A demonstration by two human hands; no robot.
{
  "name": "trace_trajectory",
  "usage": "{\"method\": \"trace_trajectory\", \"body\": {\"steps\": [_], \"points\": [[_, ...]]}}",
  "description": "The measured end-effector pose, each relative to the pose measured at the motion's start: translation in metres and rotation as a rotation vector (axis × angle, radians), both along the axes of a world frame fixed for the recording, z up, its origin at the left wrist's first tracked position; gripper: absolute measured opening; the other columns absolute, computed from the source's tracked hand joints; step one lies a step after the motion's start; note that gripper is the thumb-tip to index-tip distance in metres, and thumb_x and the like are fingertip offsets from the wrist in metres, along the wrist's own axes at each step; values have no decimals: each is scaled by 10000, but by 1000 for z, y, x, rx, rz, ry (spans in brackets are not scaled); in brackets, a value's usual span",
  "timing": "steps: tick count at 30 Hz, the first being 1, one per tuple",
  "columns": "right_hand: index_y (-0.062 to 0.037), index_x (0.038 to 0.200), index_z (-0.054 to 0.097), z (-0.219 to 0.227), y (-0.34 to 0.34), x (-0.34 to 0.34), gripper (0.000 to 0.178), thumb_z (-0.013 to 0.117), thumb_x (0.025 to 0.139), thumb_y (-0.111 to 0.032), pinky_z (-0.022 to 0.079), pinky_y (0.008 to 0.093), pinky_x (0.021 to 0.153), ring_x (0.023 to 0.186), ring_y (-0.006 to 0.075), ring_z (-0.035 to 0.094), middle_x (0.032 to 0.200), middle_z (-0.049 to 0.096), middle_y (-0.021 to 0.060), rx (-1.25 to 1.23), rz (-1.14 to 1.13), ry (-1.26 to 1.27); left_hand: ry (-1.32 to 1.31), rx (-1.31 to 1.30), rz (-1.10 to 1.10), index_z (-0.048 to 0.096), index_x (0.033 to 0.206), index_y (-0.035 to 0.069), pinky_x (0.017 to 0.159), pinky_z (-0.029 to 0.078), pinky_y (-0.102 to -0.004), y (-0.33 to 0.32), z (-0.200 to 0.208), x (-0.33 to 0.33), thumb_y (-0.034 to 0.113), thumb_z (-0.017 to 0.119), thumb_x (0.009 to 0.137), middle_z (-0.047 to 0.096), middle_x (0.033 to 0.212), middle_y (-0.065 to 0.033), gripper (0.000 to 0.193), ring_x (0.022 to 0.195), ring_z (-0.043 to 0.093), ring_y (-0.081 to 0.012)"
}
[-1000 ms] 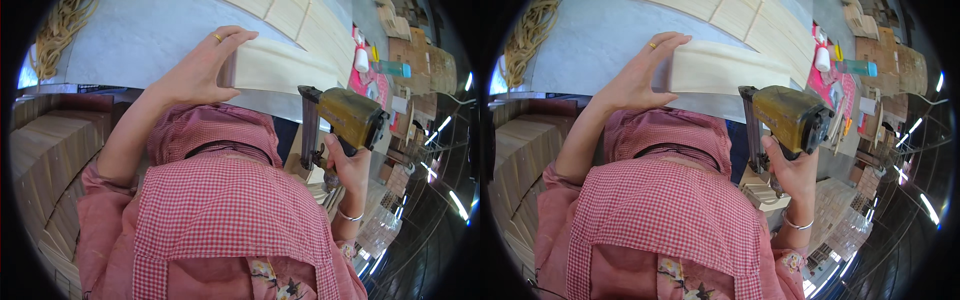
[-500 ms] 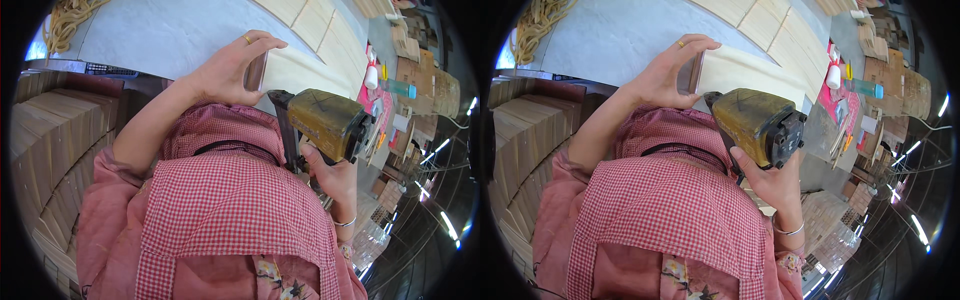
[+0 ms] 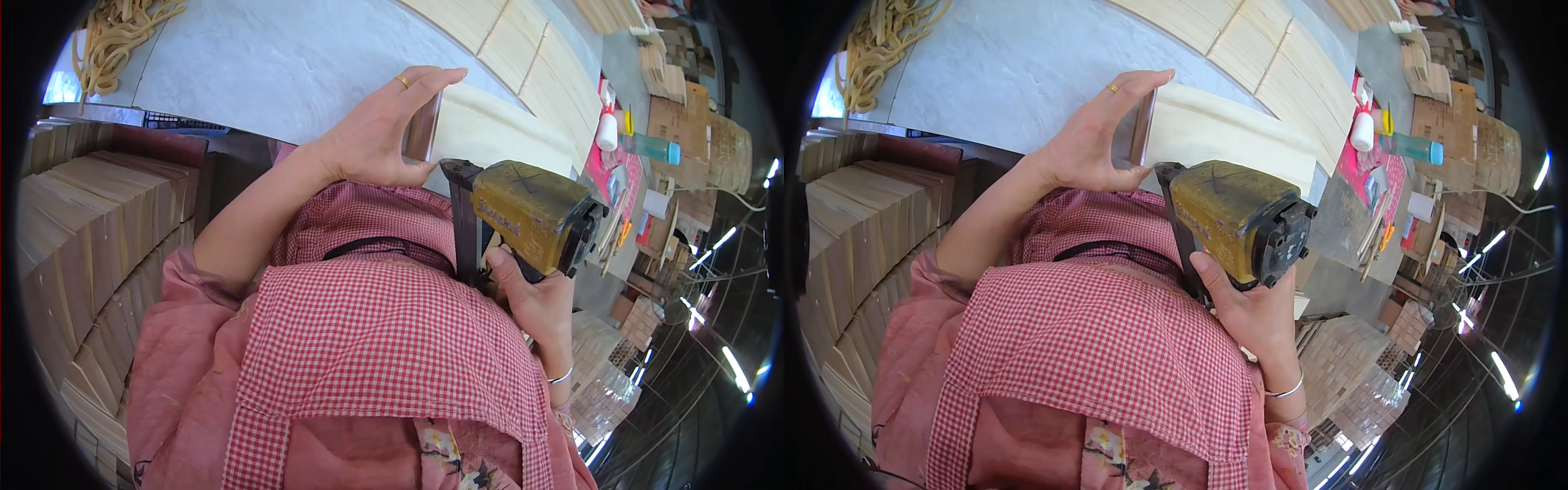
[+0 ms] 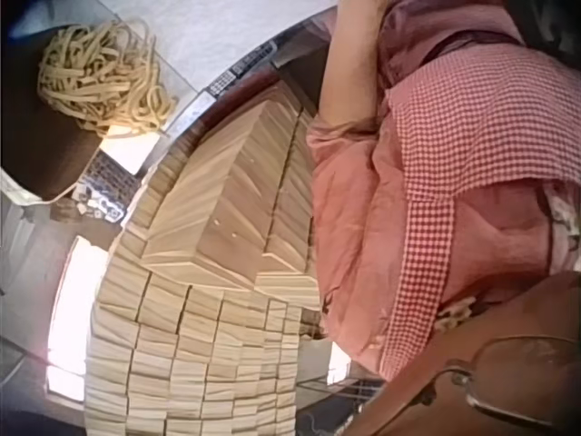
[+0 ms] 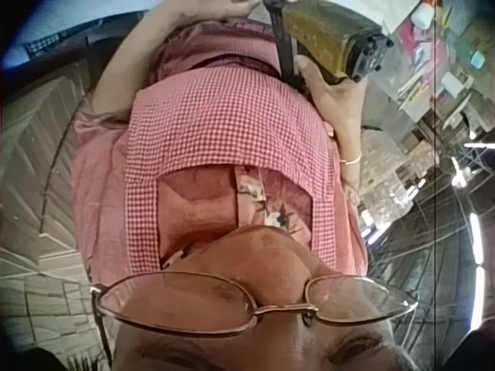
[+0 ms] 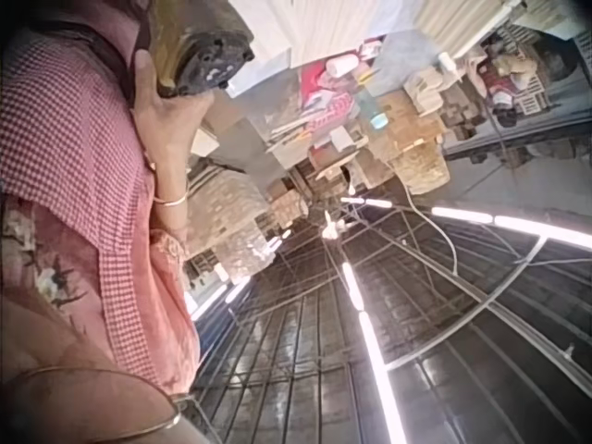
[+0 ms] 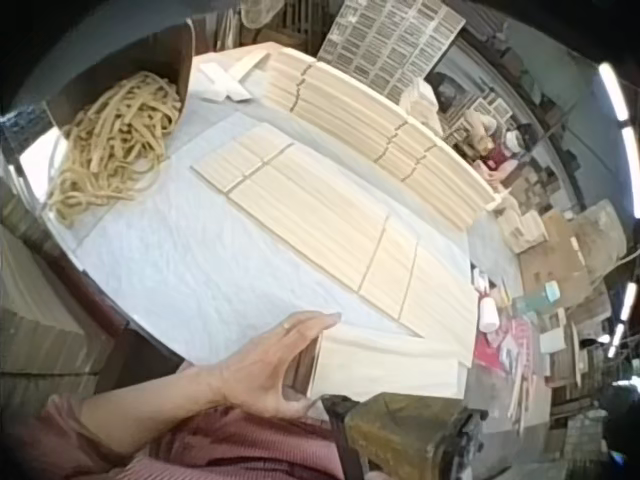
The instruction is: Assemble wooden boxes by applying glue and using a pneumatic nail gun to secure components.
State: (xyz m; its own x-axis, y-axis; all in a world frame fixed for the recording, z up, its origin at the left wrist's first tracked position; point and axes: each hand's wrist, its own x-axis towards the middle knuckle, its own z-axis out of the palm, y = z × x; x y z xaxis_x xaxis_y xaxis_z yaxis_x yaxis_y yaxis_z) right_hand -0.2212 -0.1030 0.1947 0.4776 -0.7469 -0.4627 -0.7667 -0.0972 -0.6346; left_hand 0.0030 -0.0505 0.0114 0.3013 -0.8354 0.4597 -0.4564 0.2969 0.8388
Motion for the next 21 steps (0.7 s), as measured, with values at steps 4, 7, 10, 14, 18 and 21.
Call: {"method": "trace_trajectory", "body": {"steps": [4, 7, 10, 14, 18, 21], "points": [[40, 1202, 620, 0, -3, -2, 413, 804, 855, -85, 576, 312, 755, 937, 238, 709, 1117, 717, 147, -89, -47, 3, 86, 3, -39, 309, 1551, 74, 1135, 429, -445, 2, -3, -3, 157, 770, 620, 412, 1540, -170, 1043, 1352, 478, -353], [23, 1097, 654, -2, -13, 11, 314, 803, 876, -143, 500, 261, 616, 726, 165, 623, 897, 674, 81, -135, 38, -74, 42, 13, 52, 287, 1556, 59, 1121, 436, -436, 5, -6, -8, 165, 763, 637, 373, 1563, -187, 1040, 1359, 469, -366], [5, 992, 688, -4, -22, 23, 253, 801, 898, -201, 425, 209, 477, 515, 92, 538, 677, 631, 15, -177, 120, -150, 0, 28, 140, 266, 1561, 45, 1106, 442, -428, 11, -6, -11, 172, 755, 654, 333, 1586, -203, 1039, 1367, 460, -379], [4, 1005, 678, 0, -26, 35, 273, 809, 891, -207, 413, 203, 463, 497, 92, 533, 667, 621, 15, -130, 109, -114, 53, 32, 168, 252, 1565, 16, 1166, 372, -446, 25, -1, -7, 126, 684, 692, 252, 1631, -221, 980, 1450, 367, -388], [43, 1091, 658, 10, -33, 45, 322, 812, 855, -113, 527, 265, 639, 735, 165, 658, 917, 711, 99, -88, 132, -44, 90, -44, 265, 278, 1555, 13, 1184, 338, -456, 35, -7, -2, 69, 620, 692, 267, 1621, -230, 930, 1453, 360, -389], [55, 1119, 651, 14, -37, 51, 345, 811, 845, -82, 565, 284, 693, 817, 188, 698, 998, 742, 126, -60, 129, -1, 117, -82, 320, 298, 1545, 10, 1192, 321, -459, 36, -11, -2, 40, 585, 687, 276, 1615, -235, 905, 1452, 359, -388]]}}
